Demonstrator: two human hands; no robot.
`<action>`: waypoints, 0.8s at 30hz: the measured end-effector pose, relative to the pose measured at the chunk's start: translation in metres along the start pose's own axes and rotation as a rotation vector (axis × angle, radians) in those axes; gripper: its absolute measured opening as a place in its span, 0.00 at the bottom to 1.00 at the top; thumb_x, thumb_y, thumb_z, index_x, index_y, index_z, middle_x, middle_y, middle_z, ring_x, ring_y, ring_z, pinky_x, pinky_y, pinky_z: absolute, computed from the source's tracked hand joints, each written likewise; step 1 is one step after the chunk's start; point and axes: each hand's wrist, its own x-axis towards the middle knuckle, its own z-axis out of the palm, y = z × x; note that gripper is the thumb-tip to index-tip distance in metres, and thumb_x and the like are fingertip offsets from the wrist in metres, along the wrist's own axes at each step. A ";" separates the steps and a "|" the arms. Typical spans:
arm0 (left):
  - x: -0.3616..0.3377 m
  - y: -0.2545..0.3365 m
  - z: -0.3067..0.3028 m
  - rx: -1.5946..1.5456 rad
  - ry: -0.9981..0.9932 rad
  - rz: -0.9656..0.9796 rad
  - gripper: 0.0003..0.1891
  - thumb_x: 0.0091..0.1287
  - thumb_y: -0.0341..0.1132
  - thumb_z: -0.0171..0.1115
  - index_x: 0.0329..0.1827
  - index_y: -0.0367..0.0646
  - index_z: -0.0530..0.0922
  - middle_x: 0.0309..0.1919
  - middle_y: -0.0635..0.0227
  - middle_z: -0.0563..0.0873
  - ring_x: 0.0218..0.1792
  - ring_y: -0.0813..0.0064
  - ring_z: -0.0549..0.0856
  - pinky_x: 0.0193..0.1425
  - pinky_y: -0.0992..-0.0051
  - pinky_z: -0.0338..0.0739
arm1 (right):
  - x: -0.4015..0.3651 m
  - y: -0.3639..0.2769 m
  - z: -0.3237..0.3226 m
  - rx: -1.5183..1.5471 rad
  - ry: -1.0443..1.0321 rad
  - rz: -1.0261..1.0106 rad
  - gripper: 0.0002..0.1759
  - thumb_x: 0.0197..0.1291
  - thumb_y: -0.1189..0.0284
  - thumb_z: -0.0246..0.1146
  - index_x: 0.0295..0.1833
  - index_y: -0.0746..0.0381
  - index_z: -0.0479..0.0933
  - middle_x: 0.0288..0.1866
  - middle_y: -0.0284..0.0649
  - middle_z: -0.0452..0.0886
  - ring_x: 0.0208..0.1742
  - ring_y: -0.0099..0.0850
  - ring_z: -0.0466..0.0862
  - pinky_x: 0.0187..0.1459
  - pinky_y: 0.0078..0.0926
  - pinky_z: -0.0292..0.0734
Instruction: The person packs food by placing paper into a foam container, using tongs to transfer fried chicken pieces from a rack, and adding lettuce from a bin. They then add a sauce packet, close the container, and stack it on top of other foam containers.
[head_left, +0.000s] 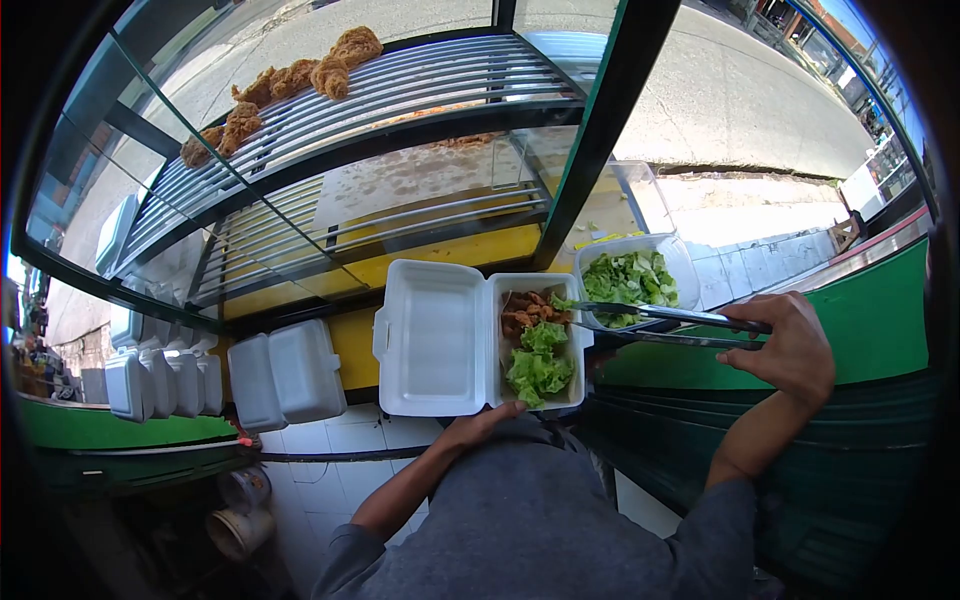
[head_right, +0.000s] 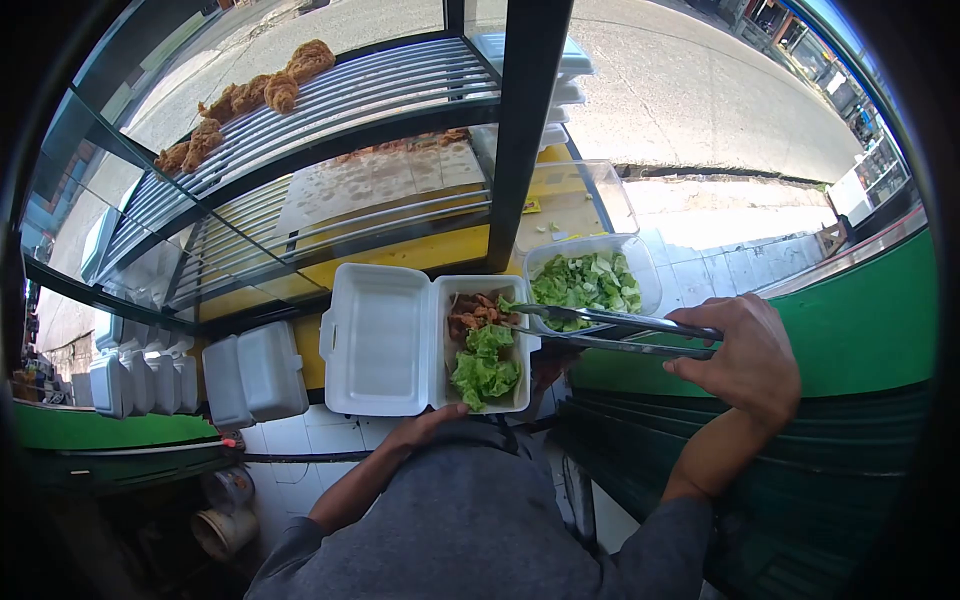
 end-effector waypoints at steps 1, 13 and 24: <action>0.002 -0.003 -0.001 0.003 0.002 0.014 0.30 0.60 0.53 0.68 0.53 0.34 0.79 0.45 0.59 0.82 0.47 0.69 0.80 0.53 0.72 0.74 | 0.003 0.003 0.000 -0.049 0.035 0.038 0.23 0.37 0.67 0.74 0.44 0.63 0.85 0.36 0.46 0.87 0.37 0.40 0.86 0.48 0.32 0.79; 0.003 -0.007 0.000 -0.060 -0.014 -0.036 0.28 0.61 0.53 0.67 0.49 0.34 0.79 0.42 0.60 0.82 0.43 0.70 0.80 0.50 0.73 0.75 | 0.046 0.025 0.019 -0.195 -0.029 0.226 0.23 0.37 0.62 0.75 0.44 0.57 0.87 0.41 0.46 0.87 0.43 0.41 0.85 0.51 0.35 0.78; 0.014 -0.022 -0.003 -0.026 0.024 -0.006 0.28 0.59 0.54 0.68 0.45 0.33 0.80 0.40 0.61 0.82 0.43 0.69 0.80 0.50 0.72 0.74 | -0.001 0.016 -0.001 0.122 -0.071 0.014 0.23 0.38 0.67 0.75 0.45 0.60 0.86 0.36 0.46 0.86 0.34 0.40 0.85 0.43 0.31 0.78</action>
